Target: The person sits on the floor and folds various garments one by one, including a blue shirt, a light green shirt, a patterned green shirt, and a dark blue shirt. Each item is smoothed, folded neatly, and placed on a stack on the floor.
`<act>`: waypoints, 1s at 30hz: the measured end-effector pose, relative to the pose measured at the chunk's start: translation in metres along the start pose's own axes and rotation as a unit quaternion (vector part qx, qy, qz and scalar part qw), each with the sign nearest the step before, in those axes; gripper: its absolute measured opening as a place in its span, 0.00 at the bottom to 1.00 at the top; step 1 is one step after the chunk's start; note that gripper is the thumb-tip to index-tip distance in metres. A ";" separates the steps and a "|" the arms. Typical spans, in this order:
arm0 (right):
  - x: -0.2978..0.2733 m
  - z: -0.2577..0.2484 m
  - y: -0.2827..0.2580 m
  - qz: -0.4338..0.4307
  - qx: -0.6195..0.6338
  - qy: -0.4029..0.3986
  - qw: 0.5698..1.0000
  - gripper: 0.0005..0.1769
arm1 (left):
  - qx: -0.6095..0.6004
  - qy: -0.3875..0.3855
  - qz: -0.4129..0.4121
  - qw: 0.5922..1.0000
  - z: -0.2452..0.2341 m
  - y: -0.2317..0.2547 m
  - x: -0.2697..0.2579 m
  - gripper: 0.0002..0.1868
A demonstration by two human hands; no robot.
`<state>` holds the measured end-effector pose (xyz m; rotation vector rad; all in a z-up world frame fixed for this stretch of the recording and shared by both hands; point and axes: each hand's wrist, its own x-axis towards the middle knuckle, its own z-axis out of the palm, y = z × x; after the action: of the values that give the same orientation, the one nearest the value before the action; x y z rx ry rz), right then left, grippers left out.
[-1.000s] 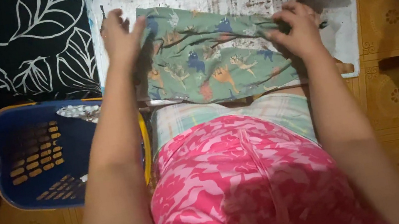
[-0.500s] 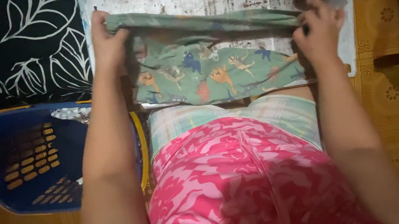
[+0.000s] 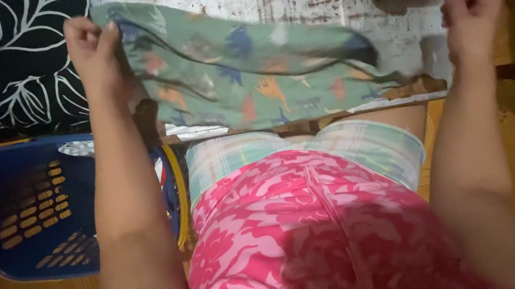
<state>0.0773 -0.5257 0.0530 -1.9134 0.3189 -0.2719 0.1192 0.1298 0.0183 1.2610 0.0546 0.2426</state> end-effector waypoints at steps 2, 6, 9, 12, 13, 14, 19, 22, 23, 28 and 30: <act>0.012 0.011 0.034 -0.038 0.001 -0.045 0.998 0.10 | 0.004 -0.019 -0.009 1.000 0.007 -0.001 0.008 0.17; -0.028 0.064 -0.027 -0.021 -0.067 -0.239 0.969 0.17 | 0.026 -0.048 0.008 0.998 0.005 -0.016 0.014 0.16; -0.054 0.072 -0.055 -0.150 -0.176 -0.286 0.930 0.20 | 0.079 -0.036 0.021 0.996 -0.009 -0.024 0.013 0.16; -0.060 0.062 -0.029 -0.210 -0.283 -0.220 0.910 0.17 | 0.079 -0.030 0.036 0.996 -0.013 -0.015 0.006 0.16; -0.060 0.054 -0.020 -0.208 -0.283 -0.218 0.911 0.17 | 0.079 -0.032 0.035 0.996 -0.009 -0.011 0.004 0.16; -0.058 0.046 -0.011 -0.182 -0.230 -0.195 0.936 0.15 | 0.046 -0.031 0.019 0.998 -0.006 -0.006 0.001 0.16; -0.044 0.013 0.005 -0.057 0.032 -0.126 0.990 0.15 | 0.026 -0.007 -0.038 0.999 0.009 0.011 -0.002 0.14; -0.027 0.019 0.009 0.007 0.190 -0.069 0.979 0.18 | 0.040 -0.031 0.015 0.999 -0.002 -0.015 0.013 0.16; -0.015 0.024 0.021 0.004 0.216 -0.047 0.975 0.20 | 0.073 -0.040 0.043 0.996 -0.004 -0.025 0.021 0.17; 0.022 0.041 0.096 -0.030 0.141 0.022 0.989 0.24 | 0.276 -0.005 0.055 0.960 0.016 -0.016 0.019 0.19; 0.015 0.042 0.088 -0.103 0.047 0.052 0.992 0.22 | 0.445 -0.039 0.232 0.864 0.025 0.007 0.006 0.24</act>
<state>0.0975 -0.5242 -0.0432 -1.8446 0.1743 -0.5152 0.1284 0.1094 0.0333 2.2067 -0.2396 0.6292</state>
